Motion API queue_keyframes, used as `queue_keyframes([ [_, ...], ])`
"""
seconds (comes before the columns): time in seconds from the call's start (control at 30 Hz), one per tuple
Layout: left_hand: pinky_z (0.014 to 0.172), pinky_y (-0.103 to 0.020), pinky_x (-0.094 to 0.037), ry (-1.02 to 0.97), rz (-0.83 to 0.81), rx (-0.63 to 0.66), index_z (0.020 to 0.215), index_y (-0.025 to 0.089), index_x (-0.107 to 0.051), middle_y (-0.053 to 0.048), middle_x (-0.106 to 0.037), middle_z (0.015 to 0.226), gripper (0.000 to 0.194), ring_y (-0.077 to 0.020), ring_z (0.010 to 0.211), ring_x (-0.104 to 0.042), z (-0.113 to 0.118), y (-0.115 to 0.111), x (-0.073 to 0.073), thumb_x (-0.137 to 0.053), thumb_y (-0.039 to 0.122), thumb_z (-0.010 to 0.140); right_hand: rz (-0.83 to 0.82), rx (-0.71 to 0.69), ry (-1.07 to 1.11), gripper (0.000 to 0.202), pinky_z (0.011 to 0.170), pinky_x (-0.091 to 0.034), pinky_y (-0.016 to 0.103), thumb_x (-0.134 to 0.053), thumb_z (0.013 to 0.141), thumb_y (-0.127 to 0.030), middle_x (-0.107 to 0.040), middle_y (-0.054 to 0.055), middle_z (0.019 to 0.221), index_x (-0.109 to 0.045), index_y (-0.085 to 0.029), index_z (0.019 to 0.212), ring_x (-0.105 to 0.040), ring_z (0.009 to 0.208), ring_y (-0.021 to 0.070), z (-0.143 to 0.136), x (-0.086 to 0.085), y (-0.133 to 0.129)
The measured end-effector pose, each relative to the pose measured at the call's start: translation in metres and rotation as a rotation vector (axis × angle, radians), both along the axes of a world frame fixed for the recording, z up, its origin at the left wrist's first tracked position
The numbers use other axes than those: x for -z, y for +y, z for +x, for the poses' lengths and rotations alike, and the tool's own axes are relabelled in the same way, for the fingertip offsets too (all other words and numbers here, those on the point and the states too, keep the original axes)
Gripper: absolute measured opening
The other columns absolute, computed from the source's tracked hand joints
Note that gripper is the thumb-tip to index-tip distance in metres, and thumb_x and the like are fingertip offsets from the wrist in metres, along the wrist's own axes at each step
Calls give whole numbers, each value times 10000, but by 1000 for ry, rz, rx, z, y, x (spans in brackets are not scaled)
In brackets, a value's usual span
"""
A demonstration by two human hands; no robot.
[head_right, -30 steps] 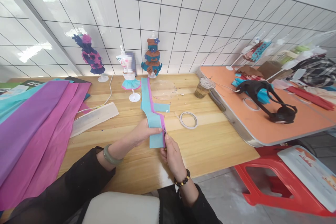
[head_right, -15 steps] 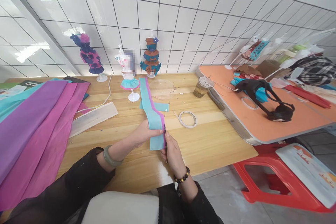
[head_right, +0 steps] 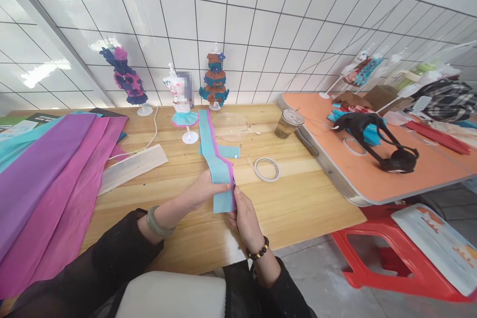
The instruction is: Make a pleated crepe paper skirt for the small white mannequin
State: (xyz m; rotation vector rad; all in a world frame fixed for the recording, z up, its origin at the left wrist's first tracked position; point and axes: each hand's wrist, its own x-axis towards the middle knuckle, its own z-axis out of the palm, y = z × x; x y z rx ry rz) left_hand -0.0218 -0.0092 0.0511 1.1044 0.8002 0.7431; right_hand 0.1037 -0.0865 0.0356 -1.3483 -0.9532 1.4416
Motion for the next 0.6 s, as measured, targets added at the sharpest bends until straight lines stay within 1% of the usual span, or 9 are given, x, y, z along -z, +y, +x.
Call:
queue_keyframes([
  [0.2,785,-351,-483,-2,5,4,932,139,-608,-53,-665,892,287,-198,829,-611,0,0,1,-692,198,664,-19,9,45,477,372,-152,264,-383,866,-616,-267,-64,436,-358,-242,572,-214,357,96,0,1,0],
  [0.43,752,-326,-475,-7,10,14,884,141,-599,-37,-646,845,243,-174,781,-592,0,0,4,-694,202,669,-47,20,83,455,370,-122,259,-401,865,-608,-234,-82,433,-353,-243,596,-168,356,86,0,-1,2],
  [0.6,729,-300,-466,-26,19,7,858,139,-588,-25,-628,824,223,-151,759,-574,1,0,6,-697,188,669,-35,14,61,464,369,-131,262,-389,865,-615,-230,-81,433,-342,-245,590,-176,360,89,0,-2,2],
])
